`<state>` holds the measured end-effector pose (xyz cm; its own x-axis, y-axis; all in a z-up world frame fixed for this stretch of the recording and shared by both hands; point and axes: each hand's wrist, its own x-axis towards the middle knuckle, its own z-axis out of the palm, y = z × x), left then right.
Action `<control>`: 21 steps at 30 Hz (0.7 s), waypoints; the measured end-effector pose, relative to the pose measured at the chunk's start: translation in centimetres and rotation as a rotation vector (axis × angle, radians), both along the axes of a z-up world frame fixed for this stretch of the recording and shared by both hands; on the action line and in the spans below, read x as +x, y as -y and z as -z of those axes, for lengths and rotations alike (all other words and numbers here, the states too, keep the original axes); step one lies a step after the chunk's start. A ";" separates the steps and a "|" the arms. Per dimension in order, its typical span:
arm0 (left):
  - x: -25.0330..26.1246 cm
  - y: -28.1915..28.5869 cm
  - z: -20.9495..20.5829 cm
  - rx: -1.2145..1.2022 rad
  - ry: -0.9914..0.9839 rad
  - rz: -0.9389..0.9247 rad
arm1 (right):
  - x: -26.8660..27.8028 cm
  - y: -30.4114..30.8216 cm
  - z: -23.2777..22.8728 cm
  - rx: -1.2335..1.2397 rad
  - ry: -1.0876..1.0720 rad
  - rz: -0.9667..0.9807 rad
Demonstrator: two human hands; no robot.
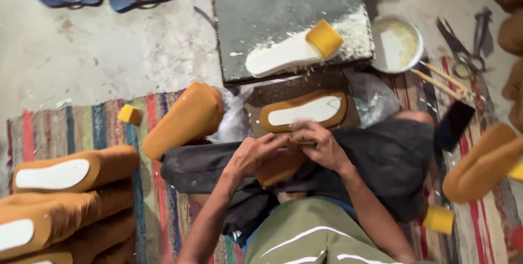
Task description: The person sits on the floor assembling sandal soles. They place a white insole sheet onto a tan foam sole on their lap, press and rub it down by hand, dab glue with a yellow sponge, then set the finished sole onto a stack of completed pairs beside them.
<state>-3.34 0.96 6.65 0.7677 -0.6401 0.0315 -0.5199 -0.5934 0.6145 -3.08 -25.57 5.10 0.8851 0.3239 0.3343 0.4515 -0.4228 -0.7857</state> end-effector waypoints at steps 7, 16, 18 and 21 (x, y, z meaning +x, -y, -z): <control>0.8 -2.5 4.7 -0.355 -0.825 -0.170 | -1.8 7.9 9.9 0.303 -0.533 0.522; 3.1 0.4 6.8 -0.730 -0.525 -0.755 | 7.7 10.6 4.8 0.348 -0.741 0.292; 2.4 0.7 6.4 -0.760 -0.597 -0.755 | 7.5 10.6 4.9 0.379 -0.738 0.300; 1.5 1.2 6.9 -0.833 -0.699 -0.728 | 6.6 10.6 5.1 0.442 -0.683 0.336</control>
